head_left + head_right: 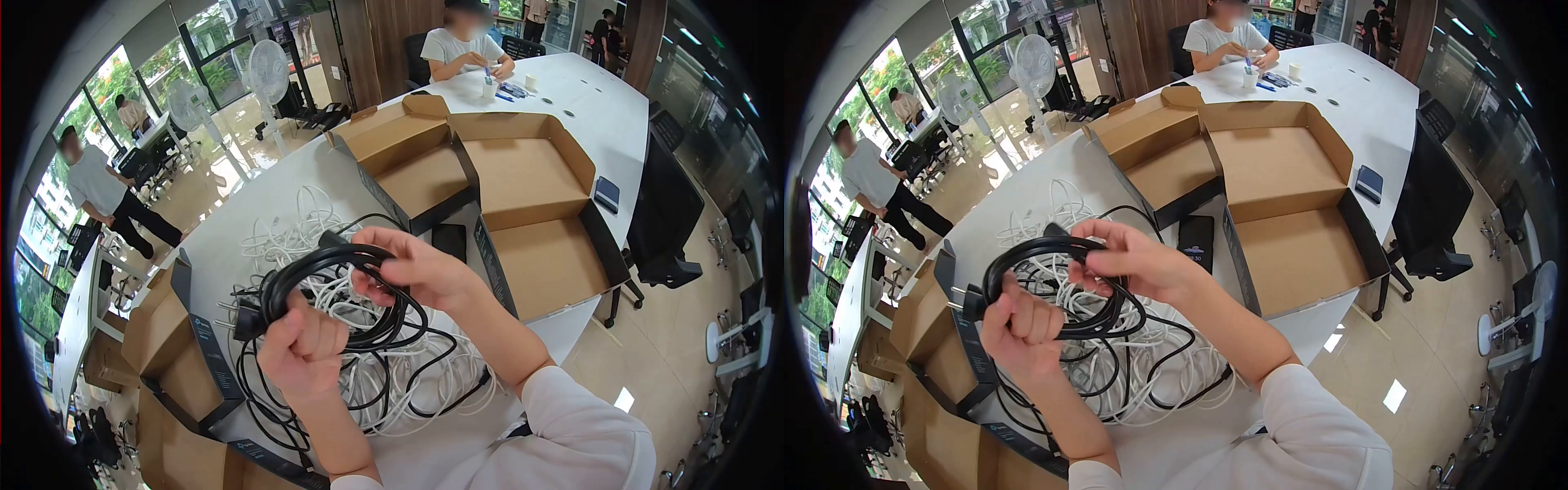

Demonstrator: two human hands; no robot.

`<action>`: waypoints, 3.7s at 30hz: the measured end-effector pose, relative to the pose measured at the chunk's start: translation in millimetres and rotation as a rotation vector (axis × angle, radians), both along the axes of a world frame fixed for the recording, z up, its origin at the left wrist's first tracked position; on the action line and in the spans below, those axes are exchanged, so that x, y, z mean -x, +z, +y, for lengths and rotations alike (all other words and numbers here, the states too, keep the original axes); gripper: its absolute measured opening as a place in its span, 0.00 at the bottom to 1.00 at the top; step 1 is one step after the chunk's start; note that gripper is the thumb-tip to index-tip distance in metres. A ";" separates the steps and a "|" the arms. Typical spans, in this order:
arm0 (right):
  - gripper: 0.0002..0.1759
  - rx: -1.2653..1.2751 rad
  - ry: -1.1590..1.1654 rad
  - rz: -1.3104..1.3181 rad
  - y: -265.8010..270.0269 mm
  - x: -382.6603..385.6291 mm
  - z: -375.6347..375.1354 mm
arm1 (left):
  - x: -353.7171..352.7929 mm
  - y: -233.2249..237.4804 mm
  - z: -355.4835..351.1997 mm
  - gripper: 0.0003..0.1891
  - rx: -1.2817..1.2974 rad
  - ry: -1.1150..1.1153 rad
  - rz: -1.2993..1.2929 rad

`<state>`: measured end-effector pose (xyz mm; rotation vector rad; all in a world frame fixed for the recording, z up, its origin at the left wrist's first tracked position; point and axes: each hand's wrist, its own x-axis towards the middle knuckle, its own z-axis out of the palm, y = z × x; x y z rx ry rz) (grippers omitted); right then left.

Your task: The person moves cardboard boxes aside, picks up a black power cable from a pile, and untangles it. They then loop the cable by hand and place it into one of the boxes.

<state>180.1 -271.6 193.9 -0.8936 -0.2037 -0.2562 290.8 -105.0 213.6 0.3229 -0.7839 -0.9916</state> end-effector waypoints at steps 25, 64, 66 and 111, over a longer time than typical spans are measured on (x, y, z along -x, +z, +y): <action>0.09 -0.205 -0.696 -0.462 0.2 6.9 -21.7 | -1.9 5.4 -3.6 0.08 0.017 0.046 0.368; 0.15 1.104 -0.994 0.084 18.1 5.4 16.5 | 43.7 -2.8 -29.5 0.06 -0.410 0.620 0.100; 0.14 1.112 -1.097 0.062 14.0 1.1 18.4 | 46.2 -6.4 -28.1 0.04 -0.370 0.642 0.055; 0.37 -0.234 0.451 0.006 -2.4 -3.2 24.0 | -26.3 -1.1 11.5 0.09 -0.133 0.019 0.105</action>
